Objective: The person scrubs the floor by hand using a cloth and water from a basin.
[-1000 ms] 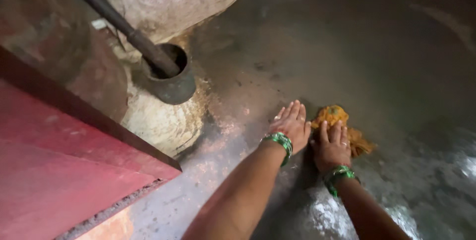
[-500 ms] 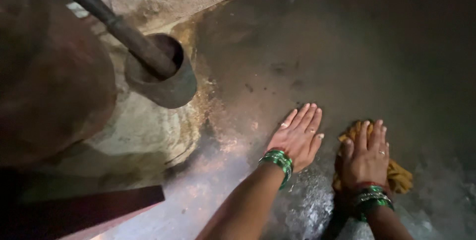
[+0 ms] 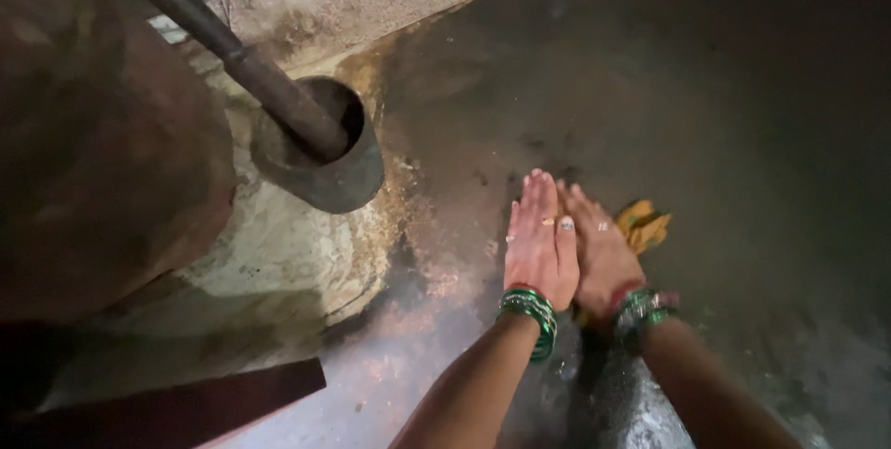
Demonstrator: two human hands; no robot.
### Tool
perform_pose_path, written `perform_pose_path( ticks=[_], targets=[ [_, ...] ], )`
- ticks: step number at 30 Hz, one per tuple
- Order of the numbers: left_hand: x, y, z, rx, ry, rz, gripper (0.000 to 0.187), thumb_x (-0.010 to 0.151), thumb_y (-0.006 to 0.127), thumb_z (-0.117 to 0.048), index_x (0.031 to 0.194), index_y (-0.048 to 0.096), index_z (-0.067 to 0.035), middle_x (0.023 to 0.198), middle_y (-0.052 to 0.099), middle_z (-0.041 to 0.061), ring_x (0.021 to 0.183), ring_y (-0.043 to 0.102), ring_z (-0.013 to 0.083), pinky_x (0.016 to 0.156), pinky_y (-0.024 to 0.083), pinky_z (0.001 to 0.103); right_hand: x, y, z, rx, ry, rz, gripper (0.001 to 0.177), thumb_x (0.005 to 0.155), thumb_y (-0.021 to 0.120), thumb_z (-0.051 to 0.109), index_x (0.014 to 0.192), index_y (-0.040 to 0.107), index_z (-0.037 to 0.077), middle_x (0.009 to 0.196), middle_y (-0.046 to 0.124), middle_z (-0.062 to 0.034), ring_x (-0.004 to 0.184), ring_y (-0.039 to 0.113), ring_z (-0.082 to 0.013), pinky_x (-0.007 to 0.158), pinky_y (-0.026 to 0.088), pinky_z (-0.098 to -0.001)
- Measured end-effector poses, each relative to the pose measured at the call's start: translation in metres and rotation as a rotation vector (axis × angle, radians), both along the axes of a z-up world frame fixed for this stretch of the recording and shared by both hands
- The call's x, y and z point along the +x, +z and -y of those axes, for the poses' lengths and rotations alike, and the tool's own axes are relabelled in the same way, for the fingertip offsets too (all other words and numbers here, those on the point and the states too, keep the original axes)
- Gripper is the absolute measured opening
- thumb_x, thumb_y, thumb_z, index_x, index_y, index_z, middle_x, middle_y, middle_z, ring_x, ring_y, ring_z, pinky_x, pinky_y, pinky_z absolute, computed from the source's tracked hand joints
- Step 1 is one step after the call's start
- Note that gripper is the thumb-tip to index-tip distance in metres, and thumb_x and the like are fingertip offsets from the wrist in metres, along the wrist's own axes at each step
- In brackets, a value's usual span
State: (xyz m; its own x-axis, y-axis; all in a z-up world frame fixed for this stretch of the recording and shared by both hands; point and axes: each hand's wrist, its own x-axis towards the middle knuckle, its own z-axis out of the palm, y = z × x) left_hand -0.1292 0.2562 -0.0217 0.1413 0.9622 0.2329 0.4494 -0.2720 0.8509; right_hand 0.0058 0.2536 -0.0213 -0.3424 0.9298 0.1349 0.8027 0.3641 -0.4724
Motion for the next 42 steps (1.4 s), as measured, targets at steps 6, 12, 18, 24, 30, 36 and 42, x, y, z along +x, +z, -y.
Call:
perform_pose_path(
  ticks=[6, 12, 18, 24, 30, 36, 42],
  targets=[
    [0.017, -0.002, -0.005, 0.012, 0.015, -0.409, 0.059, 0.104, 0.037, -0.033, 0.152, 0.041, 0.001, 0.164, 0.033, 0.016, 0.155, 0.026, 0.0298, 0.128, 0.015, 0.048, 0.037, 0.000, 0.100, 0.068, -0.215, 0.701, 0.065, 0.089, 0.046, 0.049, 0.151, 0.043, 0.029, 0.158, 0.029, -0.0078, 0.154, 0.011, -0.0331, 0.122, 0.010, -0.0626],
    [0.006, 0.013, -0.027, -0.066, -0.160, -0.516, 0.061, 0.102, 0.038, -0.037, 0.150, 0.044, -0.001, 0.156, 0.043, 0.015, 0.145, 0.037, 0.0334, 0.121, 0.026, 0.049, 0.116, -0.038, 0.068, -0.002, -0.912, 0.170, 0.068, 0.105, 0.038, 0.049, 0.162, 0.033, 0.015, 0.167, 0.014, -0.0298, 0.149, 0.019, -0.0479, 0.117, 0.024, -0.0601],
    [0.004, 0.000, -0.037, 0.085, -0.129, -0.327, 0.065, 0.105, 0.038, -0.034, 0.157, 0.031, 0.005, 0.167, 0.029, 0.023, 0.155, 0.025, 0.0330, 0.128, 0.017, 0.046, 0.155, -0.073, -0.086, -0.137, -1.065, 0.410, 0.070, 0.101, 0.050, 0.034, 0.161, 0.035, 0.002, 0.168, 0.024, -0.0328, 0.149, 0.034, -0.0461, 0.119, 0.038, -0.0509],
    [0.001, -0.002, -0.043, 0.026, -0.024, -0.165, 0.070, 0.103, 0.037, -0.028, 0.161, 0.016, 0.005, 0.171, 0.015, 0.023, 0.159, 0.015, 0.0325, 0.129, 0.010, 0.046, 0.034, -0.074, -0.133, 0.217, -0.195, 0.362, 0.062, 0.098, 0.047, 0.029, 0.156, 0.039, 0.007, 0.165, 0.034, -0.0186, 0.155, 0.030, -0.0338, 0.129, 0.022, -0.0419],
    [-0.017, 0.002, -0.007, 0.201, 0.012, -0.288, 0.061, 0.109, 0.035, -0.029, 0.161, 0.028, 0.002, 0.172, 0.024, 0.020, 0.164, 0.016, 0.0319, 0.137, 0.010, 0.045, -0.038, -0.036, -0.038, 0.184, 0.024, 0.400, 0.067, 0.097, 0.045, 0.031, 0.154, 0.032, -0.002, 0.161, 0.030, -0.0259, 0.150, 0.025, -0.0356, 0.123, 0.016, -0.0438],
    [-0.074, 0.000, 0.048, 0.106, -0.051, -0.583, 0.069, 0.102, 0.036, -0.038, 0.155, 0.027, 0.007, 0.164, 0.022, 0.022, 0.154, 0.016, 0.0323, 0.124, 0.008, 0.048, -0.019, 0.021, 0.075, 0.047, 0.140, 0.404, 0.058, 0.092, 0.052, 0.026, 0.146, 0.041, 0.009, 0.162, 0.031, -0.0157, 0.154, 0.021, -0.0320, 0.124, 0.015, -0.0495],
    [-0.096, -0.008, 0.011, 0.106, 0.043, -0.648, 0.065, 0.104, 0.034, -0.035, 0.156, 0.028, 0.003, 0.167, 0.025, 0.019, 0.156, 0.017, 0.0285, 0.126, 0.010, 0.044, 0.016, 0.015, 0.045, -0.507, -0.293, 1.241, 0.066, 0.099, 0.054, 0.032, 0.157, 0.029, 0.015, 0.171, 0.002, -0.0240, 0.154, 0.009, -0.0455, 0.124, 0.021, -0.0493]
  ],
)
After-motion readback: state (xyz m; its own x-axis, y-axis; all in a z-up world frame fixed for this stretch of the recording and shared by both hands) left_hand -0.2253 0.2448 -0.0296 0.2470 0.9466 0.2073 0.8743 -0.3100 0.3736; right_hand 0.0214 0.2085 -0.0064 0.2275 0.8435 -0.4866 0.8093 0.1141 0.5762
